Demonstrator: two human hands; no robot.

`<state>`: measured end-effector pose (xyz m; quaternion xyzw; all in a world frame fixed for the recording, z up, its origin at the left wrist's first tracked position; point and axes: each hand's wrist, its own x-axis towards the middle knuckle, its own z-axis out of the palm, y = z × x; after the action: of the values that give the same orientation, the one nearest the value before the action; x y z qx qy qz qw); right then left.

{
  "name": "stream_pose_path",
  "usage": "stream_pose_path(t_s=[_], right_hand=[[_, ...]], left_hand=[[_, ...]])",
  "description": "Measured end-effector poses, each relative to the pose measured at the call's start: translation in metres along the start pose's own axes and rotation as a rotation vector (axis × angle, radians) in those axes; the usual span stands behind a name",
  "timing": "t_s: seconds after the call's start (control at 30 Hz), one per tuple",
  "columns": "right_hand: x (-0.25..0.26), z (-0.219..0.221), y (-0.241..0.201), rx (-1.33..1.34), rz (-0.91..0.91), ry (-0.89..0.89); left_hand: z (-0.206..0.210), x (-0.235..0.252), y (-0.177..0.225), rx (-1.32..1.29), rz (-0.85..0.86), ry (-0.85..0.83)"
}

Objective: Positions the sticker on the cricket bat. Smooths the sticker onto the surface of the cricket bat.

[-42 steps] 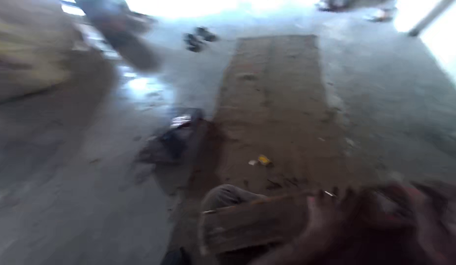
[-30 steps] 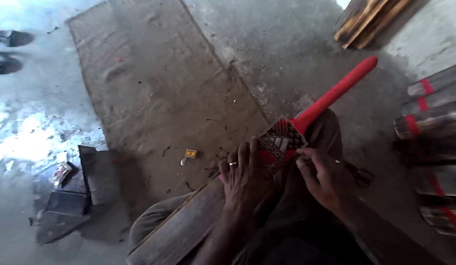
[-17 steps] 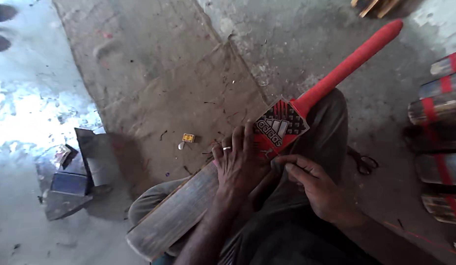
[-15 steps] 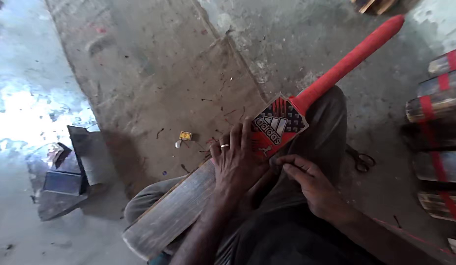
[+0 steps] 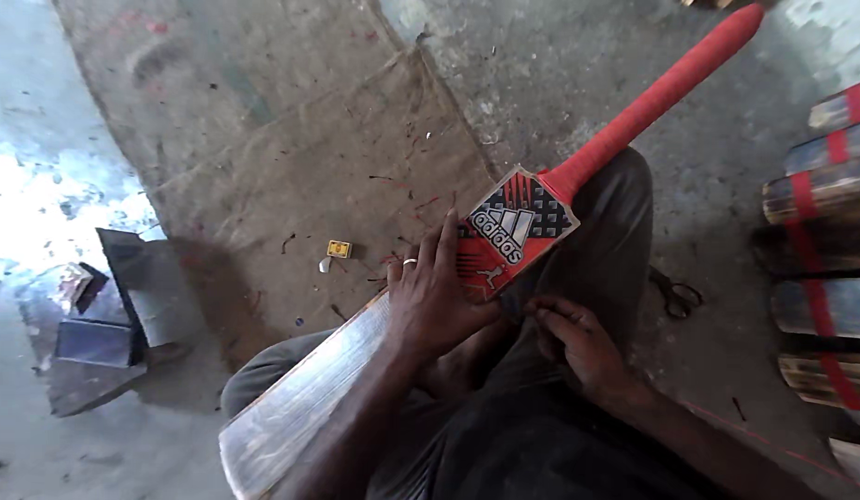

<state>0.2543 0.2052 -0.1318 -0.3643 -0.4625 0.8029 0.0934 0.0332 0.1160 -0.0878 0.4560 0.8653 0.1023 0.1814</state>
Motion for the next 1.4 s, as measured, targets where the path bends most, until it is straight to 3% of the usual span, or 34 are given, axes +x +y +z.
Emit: stream_pose_path(t_s=[0.1,0.3,0.47,0.57,0.63,0.7,0.77,0.83,0.9,1.0,1.4], right_hand=[[-0.003,0.004,-0.017,0.021,-0.050,-0.090],[-0.010,0.016,-0.042,0.158,-0.097,-0.202],[-0.006,0.016,-0.047,0.196,-0.060,-0.235],[0.002,0.018,-0.049,0.154,-0.001,-0.205],[0.009,0.024,-0.053,0.132,0.037,-0.160],[0.017,0.032,-0.067,0.116,0.077,-0.130],[0.023,0.041,-0.081,0.119,0.108,-0.127],[0.025,0.047,-0.086,0.130,0.108,-0.139],[0.019,0.049,-0.082,0.071,0.106,-0.103],[0.003,0.031,-0.059,0.010,0.074,-0.077],[-0.023,-0.009,-0.008,0.181,0.127,-0.002]], left_hand=[[-0.023,0.003,-0.003,-0.283,-0.051,-0.235],[-0.046,-0.005,0.001,-1.135,-0.158,-0.759],[-0.030,-0.004,-0.001,-1.421,-0.007,-0.965],[-0.011,0.006,-0.018,-1.439,-0.006,-1.031],[-0.016,0.010,-0.025,-1.266,-0.024,-0.888],[-0.041,0.001,-0.022,-0.870,-0.040,-0.533],[-0.054,-0.025,-0.002,-0.324,-0.027,-0.058],[-0.038,-0.059,0.029,0.055,0.004,0.229],[0.003,-0.080,0.046,0.296,-0.009,0.293],[0.044,-0.079,0.038,0.450,-0.009,0.349],[0.031,-0.072,0.032,0.328,0.065,0.324]])
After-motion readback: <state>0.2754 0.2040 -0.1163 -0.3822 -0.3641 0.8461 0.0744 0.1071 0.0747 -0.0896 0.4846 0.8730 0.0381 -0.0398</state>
